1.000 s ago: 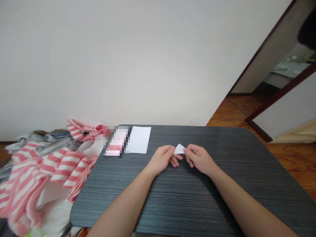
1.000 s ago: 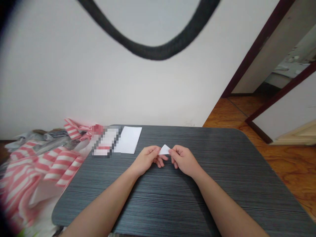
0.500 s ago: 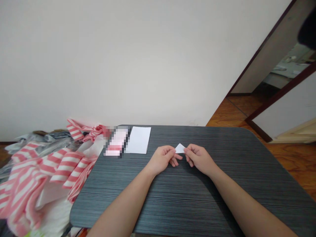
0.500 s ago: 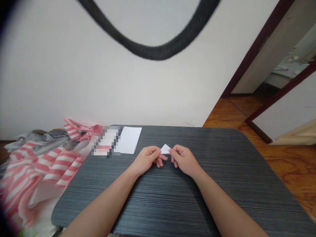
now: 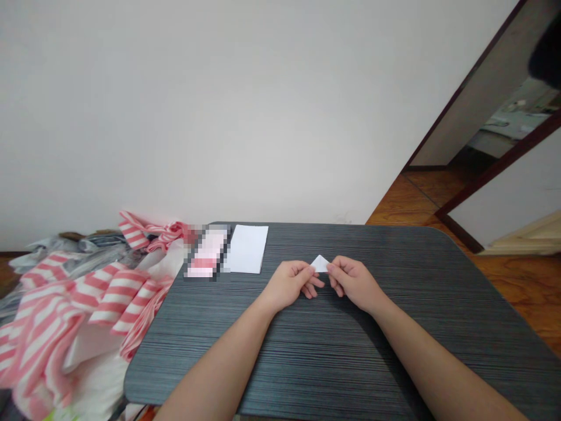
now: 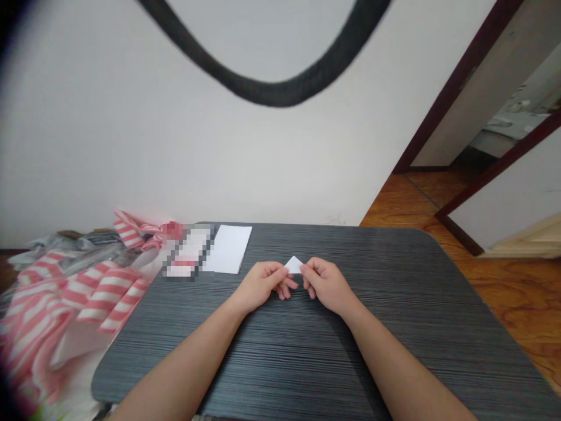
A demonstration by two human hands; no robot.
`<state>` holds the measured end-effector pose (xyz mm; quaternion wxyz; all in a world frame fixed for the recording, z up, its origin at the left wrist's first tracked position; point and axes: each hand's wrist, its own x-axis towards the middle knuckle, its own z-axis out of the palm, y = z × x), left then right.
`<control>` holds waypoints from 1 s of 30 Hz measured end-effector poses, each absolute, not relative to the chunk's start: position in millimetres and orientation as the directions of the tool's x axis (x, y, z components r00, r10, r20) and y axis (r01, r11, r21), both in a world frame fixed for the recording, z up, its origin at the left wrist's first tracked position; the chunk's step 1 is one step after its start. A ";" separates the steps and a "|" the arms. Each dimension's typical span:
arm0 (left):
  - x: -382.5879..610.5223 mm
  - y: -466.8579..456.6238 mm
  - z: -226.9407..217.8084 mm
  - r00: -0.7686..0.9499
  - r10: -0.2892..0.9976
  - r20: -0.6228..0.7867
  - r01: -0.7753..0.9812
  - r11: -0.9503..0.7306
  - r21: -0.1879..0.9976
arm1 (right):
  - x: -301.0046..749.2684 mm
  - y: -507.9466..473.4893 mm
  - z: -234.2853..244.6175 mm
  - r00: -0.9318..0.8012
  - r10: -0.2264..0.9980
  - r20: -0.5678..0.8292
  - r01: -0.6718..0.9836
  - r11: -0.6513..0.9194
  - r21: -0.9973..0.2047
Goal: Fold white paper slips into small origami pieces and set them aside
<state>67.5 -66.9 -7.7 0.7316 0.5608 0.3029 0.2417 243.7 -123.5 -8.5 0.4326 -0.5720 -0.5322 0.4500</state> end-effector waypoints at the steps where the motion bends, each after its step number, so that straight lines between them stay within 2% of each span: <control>1: 67.6 -67.0 -8.3 0.701 0.692 -0.171 -0.006 0.246 0.969 | 243.3 -123.7 -8.9 0.023 0.998 -0.058 0.222 -0.062 -0.973; 15: 65.4 -70.2 0.4 0.753 0.651 -0.097 0.062 0.076 0.995 | 239.1 -127.6 -6.0 -0.072 0.992 -0.103 0.298 -0.078 -0.951; 25: 66.7 -71.3 -2.9 0.696 0.710 -0.111 0.074 0.083 0.994 | 237.9 -126.4 -7.4 -0.099 0.988 -0.122 0.287 -0.089 -0.954; 30: 66.9 -70.6 -2.0 0.715 0.689 -0.115 0.067 0.097 0.993 | 239.7 -128.0 -3.2 -0.105 0.989 -0.101 0.313 -0.063 -0.948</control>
